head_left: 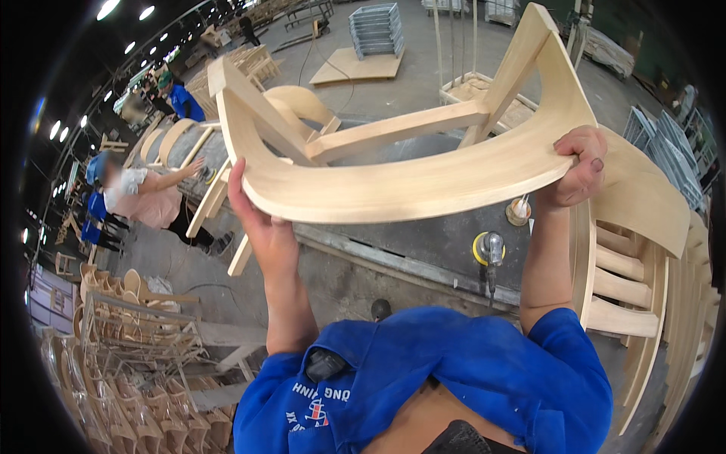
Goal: The person uses a handheld electric sander to smooth the surfaces of wooden chair frames. They repeatedly lift, rotate, and reposition the chairs to sand different sides and edges, then place them back on the workbench.
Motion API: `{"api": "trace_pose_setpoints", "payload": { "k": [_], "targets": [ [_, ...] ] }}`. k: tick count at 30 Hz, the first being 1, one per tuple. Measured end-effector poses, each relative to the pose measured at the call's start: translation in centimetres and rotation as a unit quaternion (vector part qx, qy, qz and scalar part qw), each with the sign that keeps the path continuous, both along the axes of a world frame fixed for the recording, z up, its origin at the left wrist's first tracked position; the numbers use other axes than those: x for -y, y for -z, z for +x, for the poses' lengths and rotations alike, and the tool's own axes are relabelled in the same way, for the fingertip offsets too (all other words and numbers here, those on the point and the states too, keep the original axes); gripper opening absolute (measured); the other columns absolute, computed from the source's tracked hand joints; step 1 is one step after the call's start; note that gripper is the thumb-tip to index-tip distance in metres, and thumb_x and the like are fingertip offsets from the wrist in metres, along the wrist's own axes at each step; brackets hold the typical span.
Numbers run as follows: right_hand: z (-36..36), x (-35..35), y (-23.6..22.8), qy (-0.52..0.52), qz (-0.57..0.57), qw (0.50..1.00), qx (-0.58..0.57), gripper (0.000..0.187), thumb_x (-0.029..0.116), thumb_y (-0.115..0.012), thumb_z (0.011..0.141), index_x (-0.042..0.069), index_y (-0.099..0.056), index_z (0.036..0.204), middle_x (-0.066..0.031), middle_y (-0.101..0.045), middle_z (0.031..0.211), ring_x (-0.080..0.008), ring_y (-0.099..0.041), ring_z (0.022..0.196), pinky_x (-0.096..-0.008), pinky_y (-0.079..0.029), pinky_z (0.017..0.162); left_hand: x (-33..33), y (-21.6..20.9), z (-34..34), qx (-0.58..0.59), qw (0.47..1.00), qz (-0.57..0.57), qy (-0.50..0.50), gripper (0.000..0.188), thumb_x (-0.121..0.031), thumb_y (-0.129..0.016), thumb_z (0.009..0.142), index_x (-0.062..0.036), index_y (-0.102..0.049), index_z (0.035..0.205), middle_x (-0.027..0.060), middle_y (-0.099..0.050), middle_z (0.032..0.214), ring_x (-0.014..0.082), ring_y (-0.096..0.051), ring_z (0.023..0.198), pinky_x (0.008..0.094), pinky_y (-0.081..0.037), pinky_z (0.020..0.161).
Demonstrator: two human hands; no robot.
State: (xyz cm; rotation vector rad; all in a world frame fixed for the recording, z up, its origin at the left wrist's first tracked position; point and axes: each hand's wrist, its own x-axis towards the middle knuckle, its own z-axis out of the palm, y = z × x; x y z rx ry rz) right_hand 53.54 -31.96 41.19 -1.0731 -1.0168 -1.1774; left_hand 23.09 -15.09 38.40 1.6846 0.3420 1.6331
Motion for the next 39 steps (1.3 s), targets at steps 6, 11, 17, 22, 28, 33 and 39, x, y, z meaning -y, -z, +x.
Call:
{"api": "trace_pose_setpoints", "payload": {
  "k": [6, 11, 17, 22, 28, 33, 39],
  "targets": [
    [0.1, 1.5, 1.1, -0.053, -0.03, 0.998, -0.027, 0.042, 0.028, -0.032, 0.094, 0.006, -0.046, 0.061, -0.0091, -0.048, 0.059, -0.0251, -0.049, 0.064, -0.036, -0.038, 0.072, 0.6, 0.3, -0.8, -0.011, 1.0, 0.006, 0.002, 0.088, -0.06, -0.067, 0.077, -0.0079, -0.03, 0.137, 0.0112, -0.041, 0.128, 0.0223, -0.044, 0.12, 0.0361, -0.038, 0.1],
    [3.3, 1.7, 3.1, -0.261, 0.081, 0.926, -0.261, 0.056, 0.048, -0.03, 0.098, 0.0, -0.047, 0.123, -0.0153, -0.048, 0.119, -0.0271, -0.05, 0.108, -0.0369, -0.04, 0.095, 1.1, 1.7, -1.8, -0.043, 0.999, -0.001, -0.028, 0.09, -0.067, -0.068, 0.071, -0.0095, -0.031, 0.13, 0.014, -0.035, 0.131, 0.025, -0.04, 0.122, 0.0386, -0.036, 0.101],
    [7.1, 2.9, 4.3, -0.58, 0.009, 0.682, -0.446, 0.07, 0.059, -0.031, 0.093, 0.002, -0.043, 0.133, -0.0267, -0.056, 0.118, -0.0298, -0.061, 0.099, -0.0409, -0.051, 0.084, 0.3, 3.9, -1.7, -0.023, 0.997, 0.062, -0.037, 0.081, -0.067, -0.067, 0.073, -0.0147, -0.032, 0.123, 0.0226, -0.023, 0.14, 0.0337, -0.031, 0.129, 0.044, -0.03, 0.105],
    [5.8, 3.3, 4.5, -0.582, 0.016, 0.637, -0.506, 0.071, 0.058, -0.03, 0.092, 0.0, -0.045, 0.131, -0.0278, -0.062, 0.105, -0.0329, -0.066, 0.076, -0.0423, -0.056, 0.071, -0.2, 4.2, -1.8, -0.013, 0.993, 0.113, -0.035, 0.05, -0.027, -0.061, 0.085, -0.0134, -0.031, 0.123, 0.0132, -0.036, 0.124, 0.0243, -0.044, 0.117, 0.0378, -0.039, 0.099],
    [2.5, 2.9, 3.1, -0.585, 0.022, 0.642, -0.495, 0.068, 0.057, -0.037, 0.093, -0.001, -0.047, 0.128, -0.0268, -0.062, 0.108, -0.0314, -0.066, 0.084, -0.0416, -0.057, 0.072, -2.8, 2.6, -3.4, -0.005, 0.994, 0.091, -0.052, 0.046, -0.021, -0.061, 0.087, -0.0126, -0.034, 0.123, 0.0088, -0.042, 0.12, 0.0192, -0.047, 0.113, 0.0341, -0.041, 0.096],
    [0.3, 3.3, 3.4, -0.647, 0.017, 0.627, -0.434, 0.058, 0.049, -0.036, 0.098, 0.001, -0.048, 0.129, -0.0258, -0.06, 0.113, -0.029, -0.064, 0.096, -0.0398, -0.055, 0.08, -5.5, 1.1, -5.5, 0.025, 0.999, 0.044, -0.001, 0.048, -0.029, -0.061, 0.087, -0.0133, -0.035, 0.124, 0.0081, -0.048, 0.117, 0.0185, -0.052, 0.109, 0.032, -0.044, 0.093],
    [-0.3, 3.6, 3.9, -0.612, 0.039, 0.64, -0.463, 0.064, 0.053, -0.031, 0.099, 0.002, -0.041, 0.137, -0.0269, -0.052, 0.126, -0.0349, -0.053, 0.118, -0.0443, -0.05, 0.093, -5.8, 1.8, -6.2, 0.017, 0.999, 0.047, -0.016, 0.046, -0.029, -0.061, 0.088, -0.0126, -0.036, 0.124, 0.0072, -0.046, 0.118, 0.0177, -0.05, 0.11, 0.0315, -0.043, 0.094]
  ]
}}
